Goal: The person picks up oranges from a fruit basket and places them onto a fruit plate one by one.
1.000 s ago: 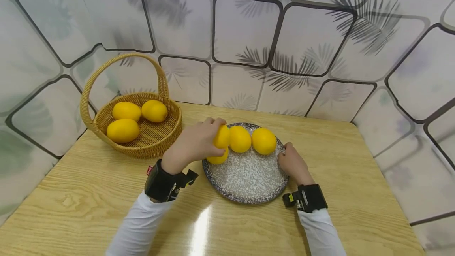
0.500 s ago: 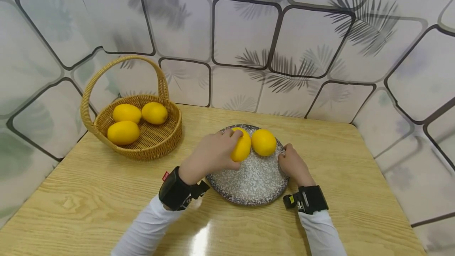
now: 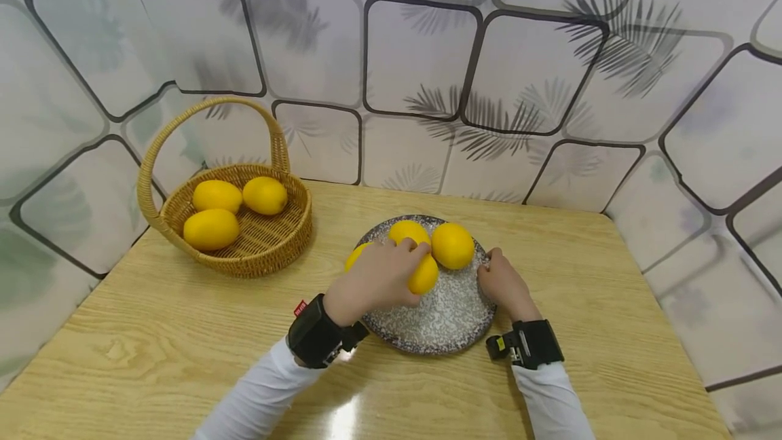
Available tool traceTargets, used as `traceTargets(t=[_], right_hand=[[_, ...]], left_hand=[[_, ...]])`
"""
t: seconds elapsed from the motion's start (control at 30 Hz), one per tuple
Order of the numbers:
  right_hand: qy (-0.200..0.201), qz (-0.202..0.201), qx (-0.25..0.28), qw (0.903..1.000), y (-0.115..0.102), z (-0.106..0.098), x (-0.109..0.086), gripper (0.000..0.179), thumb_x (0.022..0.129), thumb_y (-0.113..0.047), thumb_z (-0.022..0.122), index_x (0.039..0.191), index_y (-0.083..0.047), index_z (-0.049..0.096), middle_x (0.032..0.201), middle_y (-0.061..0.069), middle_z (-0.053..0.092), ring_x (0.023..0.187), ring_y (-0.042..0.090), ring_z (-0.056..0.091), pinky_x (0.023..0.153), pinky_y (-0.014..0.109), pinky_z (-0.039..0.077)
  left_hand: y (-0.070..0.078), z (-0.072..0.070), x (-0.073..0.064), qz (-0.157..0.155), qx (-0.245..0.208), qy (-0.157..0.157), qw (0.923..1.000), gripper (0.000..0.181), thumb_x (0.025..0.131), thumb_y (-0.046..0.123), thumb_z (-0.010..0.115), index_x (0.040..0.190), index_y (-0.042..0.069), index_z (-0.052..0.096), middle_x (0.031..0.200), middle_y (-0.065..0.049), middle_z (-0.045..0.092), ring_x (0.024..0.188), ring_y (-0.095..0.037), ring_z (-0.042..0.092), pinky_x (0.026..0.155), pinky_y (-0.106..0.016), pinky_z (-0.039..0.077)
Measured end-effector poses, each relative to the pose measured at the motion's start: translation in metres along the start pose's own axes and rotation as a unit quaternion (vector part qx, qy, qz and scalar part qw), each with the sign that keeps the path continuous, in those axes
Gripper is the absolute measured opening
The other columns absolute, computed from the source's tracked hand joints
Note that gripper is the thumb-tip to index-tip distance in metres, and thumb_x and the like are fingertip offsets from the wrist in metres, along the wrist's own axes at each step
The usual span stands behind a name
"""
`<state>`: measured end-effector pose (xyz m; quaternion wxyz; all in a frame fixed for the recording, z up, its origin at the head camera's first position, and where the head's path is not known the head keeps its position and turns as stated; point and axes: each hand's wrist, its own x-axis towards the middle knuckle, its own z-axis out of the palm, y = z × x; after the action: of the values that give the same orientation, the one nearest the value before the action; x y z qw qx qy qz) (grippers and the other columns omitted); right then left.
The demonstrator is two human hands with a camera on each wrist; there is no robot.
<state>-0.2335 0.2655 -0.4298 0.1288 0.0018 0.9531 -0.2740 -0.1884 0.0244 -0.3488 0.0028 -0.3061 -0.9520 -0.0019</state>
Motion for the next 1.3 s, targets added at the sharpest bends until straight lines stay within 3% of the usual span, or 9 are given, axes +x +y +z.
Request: traceTargets(t=[0.27, 0.43, 1.3], right_hand=[[0.001, -0.003, 0.005, 1.0000, 0.000, 0.000, -0.001, 0.048, 0.101, -0.016, 0.032, 0.135, 0.017, 0.028, 0.137, 0.046, 0.041, 0.114, 0.045, 0.051, 0.088, 0.057, 0.048], [0.000, -0.001, 0.008, 1.0000, -0.001, 0.000, -0.001, 0.049, 0.100, -0.016, 0.032, 0.136, 0.017, 0.028, 0.137, 0.046, 0.041, 0.116, 0.045, 0.050, 0.089, 0.058, 0.048], [-0.003, -0.001, 0.006, 1.0000, 0.002, 0.000, 0.002, 0.051, 0.100, -0.018, 0.030, 0.138, 0.017, 0.026, 0.138, 0.046, 0.041, 0.115, 0.046, 0.051, 0.085, 0.055, 0.048]], left_hand=[[0.004, 0.013, 0.005, 0.000, 0.002, 0.006, 1.0000, 0.069, 0.076, 0.050, 0.073, 0.131, 0.016, 0.052, 0.108, -0.006, 0.066, 0.079, -0.022, 0.060, 0.069, -0.033, 0.057], [0.006, 0.018, 0.005, 0.002, 0.031, 0.010, 0.9995, 0.065, 0.075, 0.053, 0.073, 0.126, 0.015, 0.056, 0.106, -0.005, 0.068, 0.081, -0.021, 0.062, 0.068, -0.032, 0.058], [0.001, 0.010, 0.003, 0.007, 0.041, -0.011, 0.9991, 0.061, 0.084, 0.054, 0.065, 0.130, 0.015, 0.055, 0.112, -0.005, 0.066, 0.088, -0.022, 0.061, 0.070, -0.033, 0.059]])
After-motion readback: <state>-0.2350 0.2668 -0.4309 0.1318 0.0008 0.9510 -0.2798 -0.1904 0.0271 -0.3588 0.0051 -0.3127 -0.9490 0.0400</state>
